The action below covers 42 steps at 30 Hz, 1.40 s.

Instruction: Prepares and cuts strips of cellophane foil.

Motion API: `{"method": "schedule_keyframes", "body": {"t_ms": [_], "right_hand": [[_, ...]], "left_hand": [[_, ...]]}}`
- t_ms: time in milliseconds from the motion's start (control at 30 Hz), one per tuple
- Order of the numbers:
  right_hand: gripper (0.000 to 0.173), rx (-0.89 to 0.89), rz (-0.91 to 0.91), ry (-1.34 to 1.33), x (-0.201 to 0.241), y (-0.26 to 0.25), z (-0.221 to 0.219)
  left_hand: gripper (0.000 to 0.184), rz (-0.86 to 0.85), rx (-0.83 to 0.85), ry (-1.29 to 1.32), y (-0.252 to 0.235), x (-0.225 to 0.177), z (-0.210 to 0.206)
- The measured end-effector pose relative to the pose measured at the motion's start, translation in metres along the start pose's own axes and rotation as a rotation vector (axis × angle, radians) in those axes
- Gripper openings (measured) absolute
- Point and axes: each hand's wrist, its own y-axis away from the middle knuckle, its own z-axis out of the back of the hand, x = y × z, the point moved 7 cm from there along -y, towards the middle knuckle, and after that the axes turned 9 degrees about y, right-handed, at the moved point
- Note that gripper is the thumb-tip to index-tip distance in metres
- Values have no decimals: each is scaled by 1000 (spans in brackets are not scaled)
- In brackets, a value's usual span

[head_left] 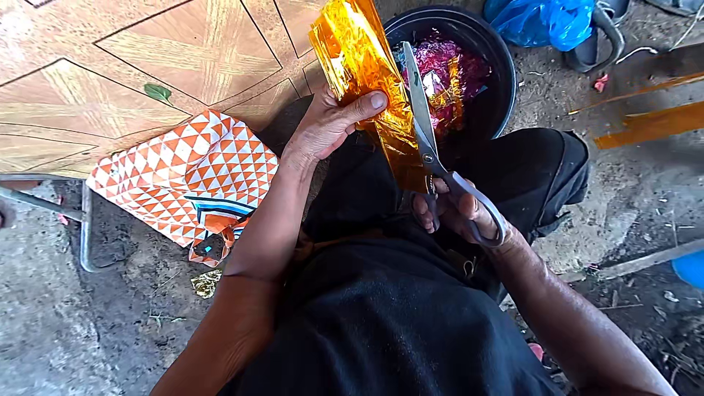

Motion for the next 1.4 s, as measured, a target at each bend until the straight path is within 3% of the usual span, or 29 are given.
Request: {"method": "schedule_keyframes", "body": {"t_ms": [300, 500, 633, 833, 1100, 1233, 1400], "right_hand": [[54, -74, 44, -74, 2, 2, 2], [44, -174, 29, -77, -4, 5, 6], [35, -148, 50, -65, -4, 6, 4], [48, -143, 44, -71, 0, 2, 3], [50, -165, 43, -133, 1, 3, -3], [41, -259, 3, -117, 0, 5, -5], [48, -173, -12, -208, 3, 4, -10]], "left_hand": [[22, 75, -48, 65, -1, 21, -10], [23, 60, -37, 67, -3, 25, -10], [20, 62, -30, 62, -3, 24, -6], [21, 62, 72, -15, -2, 28, -15], [18, 92, 87, -46, 0, 35, -18], [19, 100, 80, -34, 2, 37, -18], [20, 114, 105, -81, 3, 39, -19]]}}
